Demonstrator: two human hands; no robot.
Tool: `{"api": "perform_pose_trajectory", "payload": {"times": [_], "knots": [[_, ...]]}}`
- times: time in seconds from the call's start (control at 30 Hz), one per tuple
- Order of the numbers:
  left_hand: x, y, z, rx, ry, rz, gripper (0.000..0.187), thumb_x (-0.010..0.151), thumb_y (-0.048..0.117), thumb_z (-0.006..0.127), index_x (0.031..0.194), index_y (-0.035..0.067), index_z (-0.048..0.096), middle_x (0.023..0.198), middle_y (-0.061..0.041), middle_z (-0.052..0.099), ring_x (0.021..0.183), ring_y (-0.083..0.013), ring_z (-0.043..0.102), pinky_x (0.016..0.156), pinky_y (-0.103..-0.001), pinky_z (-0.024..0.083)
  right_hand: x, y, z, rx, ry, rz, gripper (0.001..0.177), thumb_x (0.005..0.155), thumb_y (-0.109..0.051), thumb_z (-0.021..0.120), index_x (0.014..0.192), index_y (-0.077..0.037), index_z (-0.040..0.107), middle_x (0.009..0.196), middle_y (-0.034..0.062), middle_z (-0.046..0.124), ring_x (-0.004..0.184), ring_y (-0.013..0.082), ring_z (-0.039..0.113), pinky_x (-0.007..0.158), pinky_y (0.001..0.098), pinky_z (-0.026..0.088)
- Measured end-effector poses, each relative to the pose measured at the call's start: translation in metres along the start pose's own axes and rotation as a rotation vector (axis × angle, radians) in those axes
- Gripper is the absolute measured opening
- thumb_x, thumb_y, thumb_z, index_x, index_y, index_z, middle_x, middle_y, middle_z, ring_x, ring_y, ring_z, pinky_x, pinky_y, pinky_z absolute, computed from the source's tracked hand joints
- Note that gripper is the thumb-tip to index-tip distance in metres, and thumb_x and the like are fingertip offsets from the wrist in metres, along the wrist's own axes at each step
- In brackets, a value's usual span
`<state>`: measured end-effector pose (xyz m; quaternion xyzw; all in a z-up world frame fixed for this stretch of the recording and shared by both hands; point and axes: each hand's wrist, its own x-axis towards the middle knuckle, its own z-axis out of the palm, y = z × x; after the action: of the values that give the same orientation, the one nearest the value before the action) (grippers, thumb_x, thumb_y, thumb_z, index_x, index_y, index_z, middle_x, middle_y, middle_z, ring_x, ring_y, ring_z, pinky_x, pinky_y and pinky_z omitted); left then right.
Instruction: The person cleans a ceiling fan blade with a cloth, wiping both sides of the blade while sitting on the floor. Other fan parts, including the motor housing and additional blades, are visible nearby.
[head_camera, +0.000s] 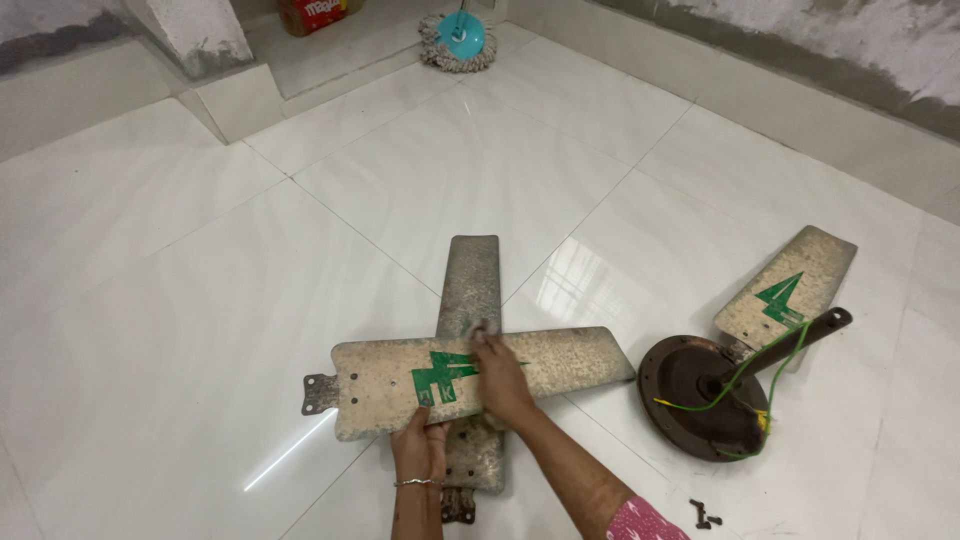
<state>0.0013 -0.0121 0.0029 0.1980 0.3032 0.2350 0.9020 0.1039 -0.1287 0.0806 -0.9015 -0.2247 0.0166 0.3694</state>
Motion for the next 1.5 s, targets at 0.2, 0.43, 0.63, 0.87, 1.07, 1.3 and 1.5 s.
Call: {"api": "perform_pose_trajectory", "payload": {"times": [0.2, 0.43, 0.63, 0.87, 1.07, 1.3, 1.5], "knots": [[0.001, 0.001, -0.001, 0.048, -0.036, 0.001, 0.042, 0.098, -0.007, 0.049, 0.140, -0.008, 0.046, 0.132, -0.023, 0.060, 0.112, -0.0351, 0.064, 0.093, -0.054, 0.058, 0.018, -0.054, -0.037, 0.252, 0.312, -0.116, 0.027, 0.096, -0.005, 0.055, 0.119, -0.008, 0.068, 0.118, 0.0172, 0.045, 0.103, 0.0367, 0.052, 0.095, 0.0504, 0.049], [-0.010, 0.013, 0.010, 0.067, -0.068, 0.016, 0.050, 0.095, -0.008, 0.049, 0.144, 0.003, 0.046, 0.133, -0.017, 0.060, 0.113, -0.0296, 0.065, 0.093, -0.050, 0.058, -0.028, -0.018, -0.030, -0.013, -0.180, -0.538, 0.053, 0.104, -0.031, 0.053, 0.154, -0.013, 0.044, 0.168, 0.0207, 0.027, 0.153, 0.0426, 0.023, 0.122, 0.0614, 0.017], [-0.007, 0.010, 0.000, 0.078, 0.005, -0.005, 0.044, 0.097, -0.006, 0.053, 0.140, 0.000, 0.047, 0.128, -0.018, 0.061, 0.109, -0.0303, 0.066, 0.093, -0.053, 0.057, -0.025, 0.086, -0.030, -0.213, -0.140, -0.024, 0.049, 0.106, -0.029, 0.042, 0.154, -0.023, 0.043, 0.168, 0.0081, 0.026, 0.155, 0.0347, 0.018, 0.125, 0.0589, 0.011], [0.001, 0.003, -0.005, 0.107, -0.003, 0.014, 0.045, 0.094, -0.003, 0.055, 0.138, 0.001, 0.047, 0.124, -0.016, 0.062, 0.105, -0.0276, 0.065, 0.088, -0.049, 0.056, -0.018, 0.152, -0.031, -0.238, 0.044, 0.170, 0.051, 0.100, -0.026, 0.050, 0.149, -0.009, 0.051, 0.154, 0.0177, 0.049, 0.147, 0.0354, 0.042, 0.125, 0.0509, 0.032], [-0.015, 0.011, 0.010, -0.007, -0.076, -0.020, 0.043, 0.096, 0.004, 0.055, 0.138, -0.003, 0.047, 0.128, -0.017, 0.063, 0.117, -0.0304, 0.065, 0.101, -0.054, 0.054, -0.024, 0.068, -0.008, -0.168, -0.227, -0.027, 0.049, 0.106, -0.040, 0.039, 0.146, -0.017, 0.055, 0.164, 0.0115, 0.040, 0.154, 0.0362, 0.029, 0.125, 0.0567, 0.018], [-0.042, 0.034, 0.038, 0.081, -0.092, -0.044, 0.063, 0.102, 0.051, 0.040, 0.154, 0.015, 0.035, 0.147, -0.009, 0.051, 0.133, -0.0222, 0.053, 0.109, -0.045, 0.047, -0.017, -0.039, 0.026, -0.001, -0.335, -0.453, 0.046, 0.107, -0.030, 0.046, 0.151, -0.015, 0.052, 0.161, 0.0118, 0.043, 0.153, 0.0344, 0.031, 0.126, 0.0528, 0.018], [-0.055, 0.041, 0.047, -0.021, -0.165, 0.056, 0.102, 0.083, 0.083, 0.031, 0.161, 0.018, 0.024, 0.158, -0.014, 0.041, 0.141, -0.0330, 0.045, 0.109, -0.061, 0.042, -0.030, -0.002, -0.018, 0.013, -0.318, -0.264, 0.036, 0.105, -0.019, 0.047, 0.136, -0.021, 0.066, 0.155, 0.0016, 0.054, 0.147, 0.0258, 0.043, 0.127, 0.0494, 0.026]]}}
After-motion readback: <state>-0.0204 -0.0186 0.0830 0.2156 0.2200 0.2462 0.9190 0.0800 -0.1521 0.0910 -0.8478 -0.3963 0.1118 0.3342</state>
